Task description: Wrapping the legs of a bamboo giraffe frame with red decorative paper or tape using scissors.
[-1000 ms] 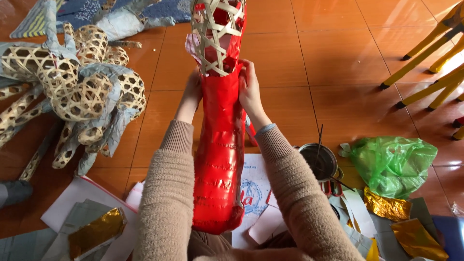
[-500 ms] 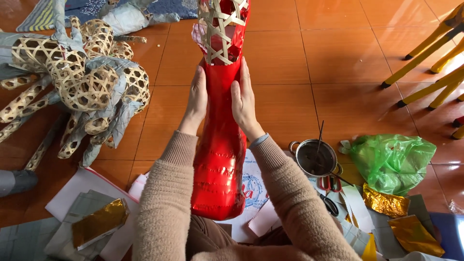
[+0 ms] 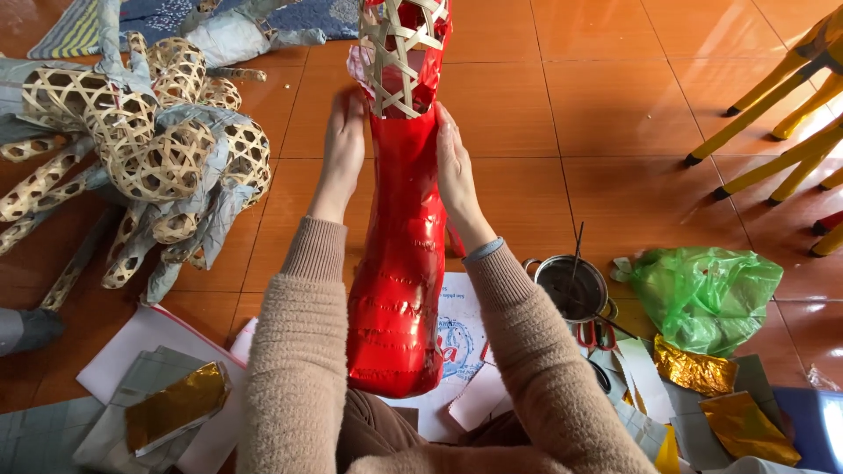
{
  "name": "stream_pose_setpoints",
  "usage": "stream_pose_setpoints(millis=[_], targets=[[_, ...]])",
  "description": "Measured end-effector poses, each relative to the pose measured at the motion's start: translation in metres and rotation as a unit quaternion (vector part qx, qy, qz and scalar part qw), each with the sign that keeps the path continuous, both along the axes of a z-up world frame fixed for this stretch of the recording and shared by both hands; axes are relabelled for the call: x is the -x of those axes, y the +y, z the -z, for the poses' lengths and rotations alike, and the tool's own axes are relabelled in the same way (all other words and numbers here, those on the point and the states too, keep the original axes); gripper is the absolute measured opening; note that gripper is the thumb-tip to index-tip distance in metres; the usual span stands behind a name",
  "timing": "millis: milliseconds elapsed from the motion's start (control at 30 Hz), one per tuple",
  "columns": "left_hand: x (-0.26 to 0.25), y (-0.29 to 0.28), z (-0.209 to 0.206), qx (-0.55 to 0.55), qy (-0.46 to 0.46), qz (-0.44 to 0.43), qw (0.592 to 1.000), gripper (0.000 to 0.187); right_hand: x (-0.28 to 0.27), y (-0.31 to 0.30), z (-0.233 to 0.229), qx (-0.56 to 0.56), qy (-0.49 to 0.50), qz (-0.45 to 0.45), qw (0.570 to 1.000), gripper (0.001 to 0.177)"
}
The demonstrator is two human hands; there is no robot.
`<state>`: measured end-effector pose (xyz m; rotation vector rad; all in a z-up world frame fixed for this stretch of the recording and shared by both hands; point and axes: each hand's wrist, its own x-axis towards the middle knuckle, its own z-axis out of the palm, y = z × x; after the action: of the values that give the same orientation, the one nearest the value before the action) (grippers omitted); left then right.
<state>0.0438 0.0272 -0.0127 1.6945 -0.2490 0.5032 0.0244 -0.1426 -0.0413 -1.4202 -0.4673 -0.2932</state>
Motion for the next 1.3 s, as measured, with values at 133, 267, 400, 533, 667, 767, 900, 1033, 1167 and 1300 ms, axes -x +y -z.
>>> stream_pose_setpoints(millis=[133,267,400,533,667,767,900,1033,1167,1300], targets=[[0.001,-0.002,-0.016,-0.089,-0.141,-0.058,0.984,0.040,-0.003,0.001,0.003,0.009,-0.021,0.003,1.000,0.057],[0.013,-0.015,-0.030,-0.102,-0.199,-0.096,0.970,0.035,-0.006,0.005,0.008,-0.003,-0.007,-0.006,1.000,0.057],[0.013,-0.017,-0.035,-0.161,-0.250,-0.154,0.942,0.043,-0.009,0.006,0.015,0.006,-0.012,0.005,1.000,0.055],[-0.003,-0.012,-0.039,-0.239,-0.296,-0.222,0.898,0.030,-0.004,0.004,0.007,-0.007,-0.012,-0.009,1.000,0.055],[-0.002,-0.019,-0.054,-0.269,-0.291,-0.242,0.886,0.026,0.008,-0.001,-0.012,-0.036,0.055,-0.059,0.996,0.062],[-0.002,-0.023,-0.057,-0.278,-0.295,-0.257,0.877,0.029,0.010,-0.004,-0.018,-0.060,0.074,-0.087,0.992,0.063],[-0.004,-0.026,-0.051,-0.305,-0.322,-0.287,0.849,0.033,0.008,-0.007,-0.016,-0.108,0.091,-0.127,0.982,0.063],[-0.010,-0.022,-0.038,-0.306,-0.295,-0.304,0.853,0.049,0.017,-0.007,-0.027,-0.095,0.101,-0.112,0.984,0.063],[0.009,-0.026,-0.044,-0.267,-0.257,-0.245,0.896,0.047,0.026,-0.008,-0.037,-0.094,0.143,-0.097,0.980,0.060],[0.019,-0.027,-0.044,-0.221,-0.223,-0.211,0.926,0.045,0.016,-0.007,-0.026,-0.216,0.160,-0.168,0.949,0.059]])
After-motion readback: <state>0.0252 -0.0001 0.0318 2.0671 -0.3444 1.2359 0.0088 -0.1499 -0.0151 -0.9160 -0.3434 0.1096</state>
